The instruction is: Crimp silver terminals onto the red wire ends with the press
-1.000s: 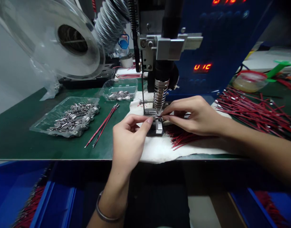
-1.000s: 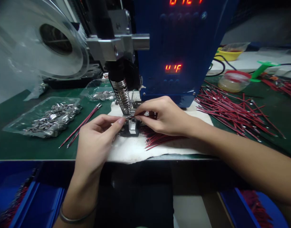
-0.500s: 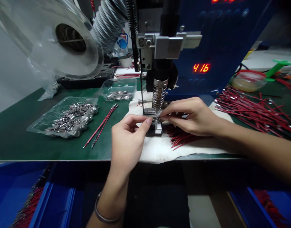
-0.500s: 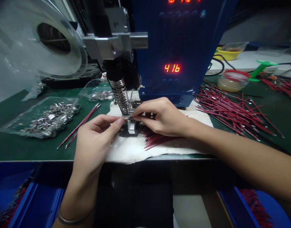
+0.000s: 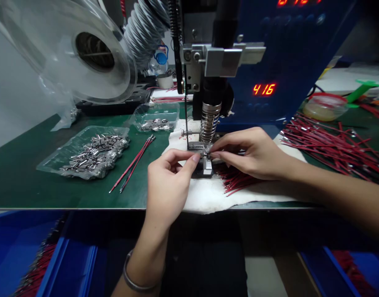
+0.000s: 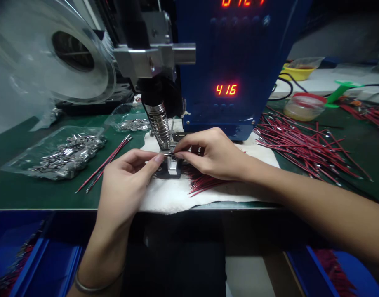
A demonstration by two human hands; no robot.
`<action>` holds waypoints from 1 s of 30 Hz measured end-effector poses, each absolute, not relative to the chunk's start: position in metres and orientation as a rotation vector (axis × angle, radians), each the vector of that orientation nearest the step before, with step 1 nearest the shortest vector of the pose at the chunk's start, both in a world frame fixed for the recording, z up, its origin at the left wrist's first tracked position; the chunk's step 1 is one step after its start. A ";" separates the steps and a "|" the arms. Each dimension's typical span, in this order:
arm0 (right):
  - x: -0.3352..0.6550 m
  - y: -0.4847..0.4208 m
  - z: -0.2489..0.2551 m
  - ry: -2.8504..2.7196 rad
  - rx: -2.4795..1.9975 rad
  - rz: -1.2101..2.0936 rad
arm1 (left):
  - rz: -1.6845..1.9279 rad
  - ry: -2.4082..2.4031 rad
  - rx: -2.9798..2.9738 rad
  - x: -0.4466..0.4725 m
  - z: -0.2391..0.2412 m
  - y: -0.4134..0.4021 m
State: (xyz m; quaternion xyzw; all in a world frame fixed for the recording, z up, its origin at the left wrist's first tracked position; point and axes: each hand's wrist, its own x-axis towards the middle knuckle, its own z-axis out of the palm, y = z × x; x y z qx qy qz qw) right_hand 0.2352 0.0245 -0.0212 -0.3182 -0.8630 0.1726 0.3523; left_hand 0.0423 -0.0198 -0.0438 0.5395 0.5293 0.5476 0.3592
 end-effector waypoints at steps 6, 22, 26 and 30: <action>0.237 0.026 -0.020 -2.276 -0.766 0.433 | 1.405 1.378 1.398 0.043 -0.043 -0.019; 0.238 0.025 -0.021 -2.302 -0.792 0.349 | 1.424 1.328 1.408 0.043 -0.044 -0.018; 0.237 0.025 -0.021 -2.302 -0.765 0.344 | 1.434 1.324 1.411 0.043 -0.044 -0.018; 0.237 0.024 -0.023 -2.280 -0.740 0.305 | 1.426 1.317 1.413 0.043 -0.045 -0.018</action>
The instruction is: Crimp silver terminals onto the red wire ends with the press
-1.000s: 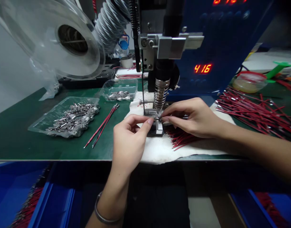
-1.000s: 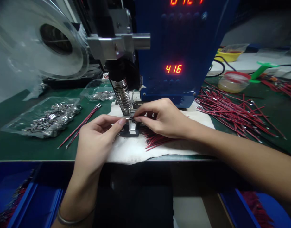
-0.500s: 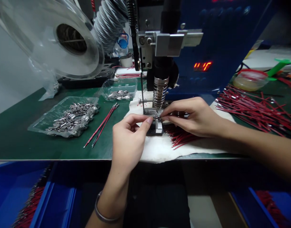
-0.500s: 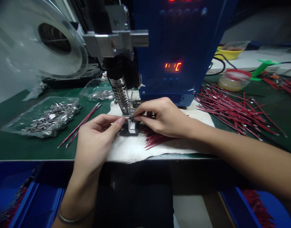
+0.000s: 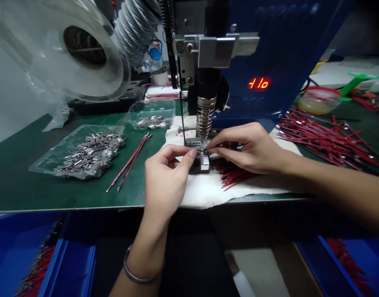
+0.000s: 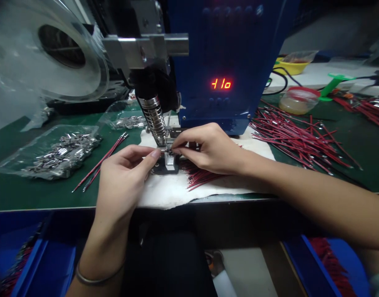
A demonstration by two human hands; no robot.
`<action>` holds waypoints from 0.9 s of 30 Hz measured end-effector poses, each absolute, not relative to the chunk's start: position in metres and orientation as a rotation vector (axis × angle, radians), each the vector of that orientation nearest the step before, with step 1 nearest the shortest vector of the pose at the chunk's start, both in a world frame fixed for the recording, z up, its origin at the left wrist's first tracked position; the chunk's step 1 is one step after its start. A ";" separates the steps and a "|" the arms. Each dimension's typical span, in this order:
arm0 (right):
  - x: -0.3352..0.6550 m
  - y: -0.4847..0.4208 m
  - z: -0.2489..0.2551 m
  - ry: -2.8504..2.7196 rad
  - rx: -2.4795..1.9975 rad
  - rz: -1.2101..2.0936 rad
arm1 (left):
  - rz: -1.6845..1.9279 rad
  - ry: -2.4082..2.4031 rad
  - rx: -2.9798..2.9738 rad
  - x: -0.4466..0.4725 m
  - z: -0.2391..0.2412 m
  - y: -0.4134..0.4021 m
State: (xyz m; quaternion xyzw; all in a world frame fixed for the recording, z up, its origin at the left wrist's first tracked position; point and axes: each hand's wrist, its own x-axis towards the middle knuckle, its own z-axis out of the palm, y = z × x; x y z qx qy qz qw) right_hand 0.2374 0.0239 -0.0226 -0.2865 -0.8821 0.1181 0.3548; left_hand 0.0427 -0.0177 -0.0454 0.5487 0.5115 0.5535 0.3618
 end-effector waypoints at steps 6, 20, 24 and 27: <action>0.238 0.023 -0.022 -2.261 -0.789 0.336 | 1.407 1.338 1.427 0.042 -0.045 -0.018; 0.238 0.023 -0.020 -2.289 -0.789 0.334 | 1.407 1.374 1.443 0.042 -0.046 -0.020; 0.238 0.023 -0.021 -2.291 -0.782 0.324 | 1.406 1.368 1.446 0.042 -0.046 -0.019; 0.238 0.023 -0.020 -2.287 -0.777 0.342 | 1.405 1.369 1.447 0.043 -0.045 -0.019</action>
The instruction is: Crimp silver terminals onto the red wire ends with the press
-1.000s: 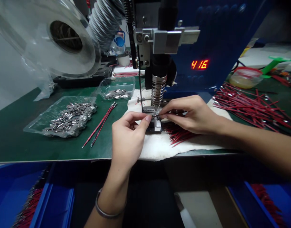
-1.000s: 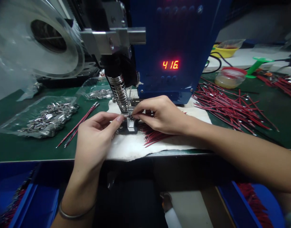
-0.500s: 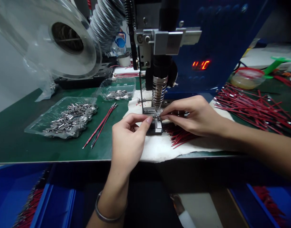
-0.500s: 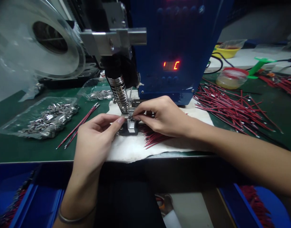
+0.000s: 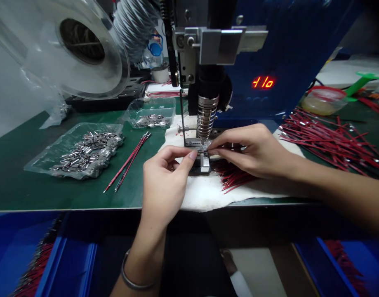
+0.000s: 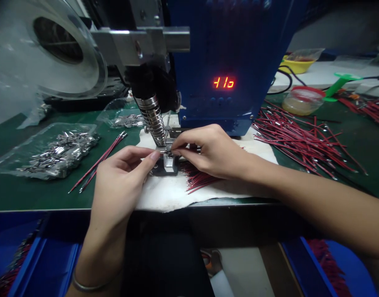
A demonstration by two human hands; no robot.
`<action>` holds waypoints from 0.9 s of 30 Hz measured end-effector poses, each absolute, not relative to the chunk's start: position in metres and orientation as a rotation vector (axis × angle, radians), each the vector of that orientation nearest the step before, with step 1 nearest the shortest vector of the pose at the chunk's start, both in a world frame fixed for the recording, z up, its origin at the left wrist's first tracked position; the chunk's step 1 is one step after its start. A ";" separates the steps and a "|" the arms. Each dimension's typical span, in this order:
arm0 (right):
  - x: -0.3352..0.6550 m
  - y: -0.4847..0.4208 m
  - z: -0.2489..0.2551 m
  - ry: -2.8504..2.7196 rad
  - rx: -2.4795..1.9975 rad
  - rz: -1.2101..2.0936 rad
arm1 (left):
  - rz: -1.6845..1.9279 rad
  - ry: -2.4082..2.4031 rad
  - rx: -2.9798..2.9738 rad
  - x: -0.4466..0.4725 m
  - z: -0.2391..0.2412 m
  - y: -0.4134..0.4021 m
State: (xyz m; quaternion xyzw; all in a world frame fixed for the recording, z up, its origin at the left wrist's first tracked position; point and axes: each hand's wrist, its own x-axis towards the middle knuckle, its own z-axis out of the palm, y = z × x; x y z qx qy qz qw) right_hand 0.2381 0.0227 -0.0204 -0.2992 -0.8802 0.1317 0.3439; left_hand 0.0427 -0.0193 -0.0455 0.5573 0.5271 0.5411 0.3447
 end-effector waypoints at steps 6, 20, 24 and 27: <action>0.238 0.021 -0.020 -2.272 -0.803 0.361 | 1.405 1.395 1.441 0.043 -0.044 -0.020; 0.238 0.022 -0.019 -2.312 -0.808 0.316 | 1.372 1.408 1.461 0.041 -0.043 -0.021; 0.238 0.022 -0.019 -2.321 -0.795 0.293 | 1.378 1.411 1.474 0.041 -0.044 -0.021; 0.238 0.022 -0.019 -2.333 -0.790 0.275 | 1.378 1.399 1.481 0.041 -0.045 -0.020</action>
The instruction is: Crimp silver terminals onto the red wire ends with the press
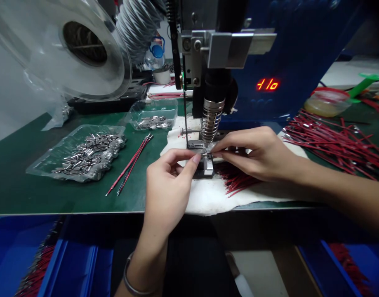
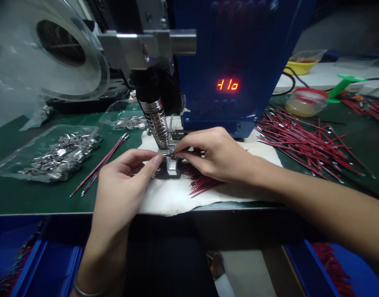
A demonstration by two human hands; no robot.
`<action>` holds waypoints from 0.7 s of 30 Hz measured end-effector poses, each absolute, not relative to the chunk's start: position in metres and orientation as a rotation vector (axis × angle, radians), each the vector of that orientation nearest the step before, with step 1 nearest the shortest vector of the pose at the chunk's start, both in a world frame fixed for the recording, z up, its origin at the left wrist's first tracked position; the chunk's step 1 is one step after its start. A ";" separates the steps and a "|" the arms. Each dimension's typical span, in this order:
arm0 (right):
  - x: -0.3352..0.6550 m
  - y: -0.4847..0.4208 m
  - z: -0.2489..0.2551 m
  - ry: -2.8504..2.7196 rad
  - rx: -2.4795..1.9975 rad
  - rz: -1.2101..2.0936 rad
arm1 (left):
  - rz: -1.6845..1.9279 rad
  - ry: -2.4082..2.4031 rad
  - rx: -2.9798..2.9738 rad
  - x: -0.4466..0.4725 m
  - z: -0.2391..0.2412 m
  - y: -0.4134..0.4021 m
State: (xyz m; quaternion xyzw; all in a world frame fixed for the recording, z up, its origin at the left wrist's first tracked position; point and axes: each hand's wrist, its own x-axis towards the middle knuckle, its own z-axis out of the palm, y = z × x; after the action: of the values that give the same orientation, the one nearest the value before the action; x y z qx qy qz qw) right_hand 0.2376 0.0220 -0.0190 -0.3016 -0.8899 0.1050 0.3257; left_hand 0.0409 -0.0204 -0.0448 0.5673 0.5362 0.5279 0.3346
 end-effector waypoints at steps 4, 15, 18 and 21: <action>0.238 0.022 -0.019 -2.345 -0.763 0.250 | 1.383 1.393 1.491 0.041 -0.045 -0.020; 0.238 0.023 -0.020 -2.355 -0.718 0.205 | 1.361 1.479 1.522 0.041 -0.044 -0.021; 0.238 0.023 -0.020 -2.359 -0.708 0.201 | 1.357 1.491 1.508 0.040 -0.045 -0.022; 0.238 0.023 -0.020 -2.358 -0.711 0.206 | 1.345 1.501 1.504 0.040 -0.045 -0.022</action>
State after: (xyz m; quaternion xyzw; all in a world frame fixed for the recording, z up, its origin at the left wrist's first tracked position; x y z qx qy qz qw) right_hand 0.2378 0.0230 -0.0201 -0.2716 -0.9010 0.0789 0.3290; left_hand 0.0402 -0.0219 -0.0452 0.5688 0.5677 0.5088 0.3085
